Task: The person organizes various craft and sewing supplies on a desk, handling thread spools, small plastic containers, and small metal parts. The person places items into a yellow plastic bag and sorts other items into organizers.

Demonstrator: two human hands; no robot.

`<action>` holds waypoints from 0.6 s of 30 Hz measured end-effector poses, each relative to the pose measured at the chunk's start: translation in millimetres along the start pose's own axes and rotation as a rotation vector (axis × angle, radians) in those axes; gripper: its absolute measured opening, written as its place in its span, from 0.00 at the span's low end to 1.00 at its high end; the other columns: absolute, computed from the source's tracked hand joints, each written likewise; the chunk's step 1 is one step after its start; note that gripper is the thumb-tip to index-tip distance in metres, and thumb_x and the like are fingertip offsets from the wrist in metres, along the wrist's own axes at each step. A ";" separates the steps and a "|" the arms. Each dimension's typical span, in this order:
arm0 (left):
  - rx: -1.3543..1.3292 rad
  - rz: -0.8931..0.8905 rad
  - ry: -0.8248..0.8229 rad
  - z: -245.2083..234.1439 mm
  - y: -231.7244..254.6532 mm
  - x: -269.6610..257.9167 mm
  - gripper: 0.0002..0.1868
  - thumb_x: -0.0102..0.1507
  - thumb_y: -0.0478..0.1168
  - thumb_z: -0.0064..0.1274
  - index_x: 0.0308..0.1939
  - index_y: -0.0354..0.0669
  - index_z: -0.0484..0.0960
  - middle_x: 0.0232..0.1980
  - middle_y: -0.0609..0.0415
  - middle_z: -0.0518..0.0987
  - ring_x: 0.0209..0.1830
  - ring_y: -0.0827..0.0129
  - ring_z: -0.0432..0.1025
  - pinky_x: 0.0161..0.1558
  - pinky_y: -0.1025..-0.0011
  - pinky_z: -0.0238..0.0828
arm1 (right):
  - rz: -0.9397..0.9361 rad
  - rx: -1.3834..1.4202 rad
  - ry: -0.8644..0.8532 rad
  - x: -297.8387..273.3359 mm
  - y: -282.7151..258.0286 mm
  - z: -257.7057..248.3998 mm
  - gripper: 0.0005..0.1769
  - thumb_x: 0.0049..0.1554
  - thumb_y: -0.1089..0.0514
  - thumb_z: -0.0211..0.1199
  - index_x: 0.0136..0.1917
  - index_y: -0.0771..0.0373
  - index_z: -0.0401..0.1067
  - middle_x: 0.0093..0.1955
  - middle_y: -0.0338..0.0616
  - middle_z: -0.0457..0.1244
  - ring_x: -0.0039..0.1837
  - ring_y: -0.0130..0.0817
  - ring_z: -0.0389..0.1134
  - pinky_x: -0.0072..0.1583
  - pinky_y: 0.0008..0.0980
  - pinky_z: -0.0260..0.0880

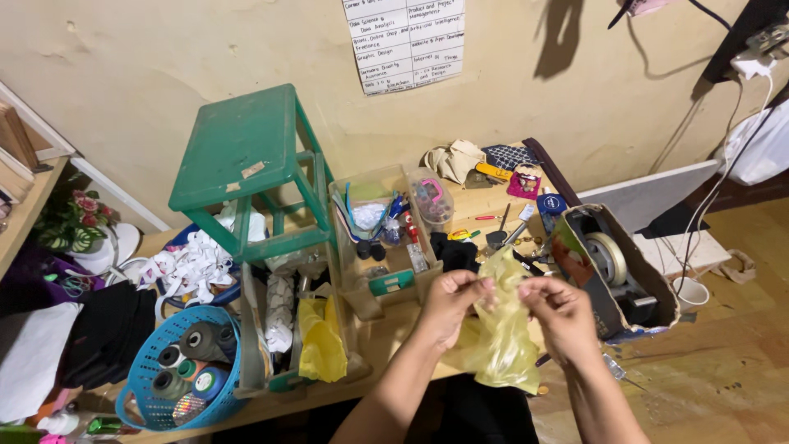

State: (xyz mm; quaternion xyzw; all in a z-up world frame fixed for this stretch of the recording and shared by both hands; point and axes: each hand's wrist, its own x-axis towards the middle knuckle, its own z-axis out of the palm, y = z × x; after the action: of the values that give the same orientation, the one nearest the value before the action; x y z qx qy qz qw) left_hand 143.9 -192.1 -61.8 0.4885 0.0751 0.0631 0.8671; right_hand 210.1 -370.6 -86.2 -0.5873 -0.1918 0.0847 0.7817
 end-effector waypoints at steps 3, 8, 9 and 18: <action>-0.007 0.047 0.105 -11.9 10.1 1.2 0.06 0.61 0.38 0.56 0.33 0.40 0.78 0.29 0.57 0.78 0.27 0.76 0.72 0.32 0.77 0.69 | -0.100 -0.186 0.113 6.4 -7.4 -13.9 0.04 0.56 0.65 0.62 0.46 0.65 0.76 0.38 0.39 0.68 0.37 0.20 0.65 0.39 0.22 0.66; -0.411 0.163 0.302 -41.4 30.9 2.3 0.06 0.62 0.43 0.47 0.39 0.48 0.74 0.30 0.57 0.77 0.29 0.72 0.73 0.37 0.70 0.76 | -0.021 -0.348 0.381 9.2 -32.3 -24.4 0.04 0.61 0.63 0.61 0.49 0.64 0.75 0.39 0.44 0.67 0.38 0.26 0.66 0.40 0.27 0.66; -0.494 0.161 0.357 -50.2 33.8 4.3 0.08 0.65 0.44 0.45 0.40 0.45 0.73 0.34 0.56 0.77 0.33 0.71 0.74 0.40 0.69 0.75 | 0.029 -0.601 0.365 8.0 -40.2 -25.1 0.05 0.60 0.63 0.62 0.49 0.65 0.75 0.38 0.46 0.68 0.39 0.29 0.68 0.42 0.28 0.68; -0.288 0.102 0.337 2.5 20.3 2.8 0.06 0.68 0.42 0.40 0.41 0.48 0.73 0.31 0.63 0.74 0.25 0.82 0.67 0.27 0.80 0.64 | -0.454 -0.359 -0.200 -15.9 -22.7 22.8 0.15 0.55 0.72 0.48 0.53 0.66 0.70 0.53 0.48 0.67 0.56 0.32 0.71 0.58 0.30 0.73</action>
State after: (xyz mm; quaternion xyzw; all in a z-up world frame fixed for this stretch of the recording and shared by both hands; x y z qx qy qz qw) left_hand 146.4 -183.2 -43.4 0.3453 0.1843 0.1974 0.8988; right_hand 184.3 -362.9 -62.5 -0.6469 -0.4058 -0.0700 0.6418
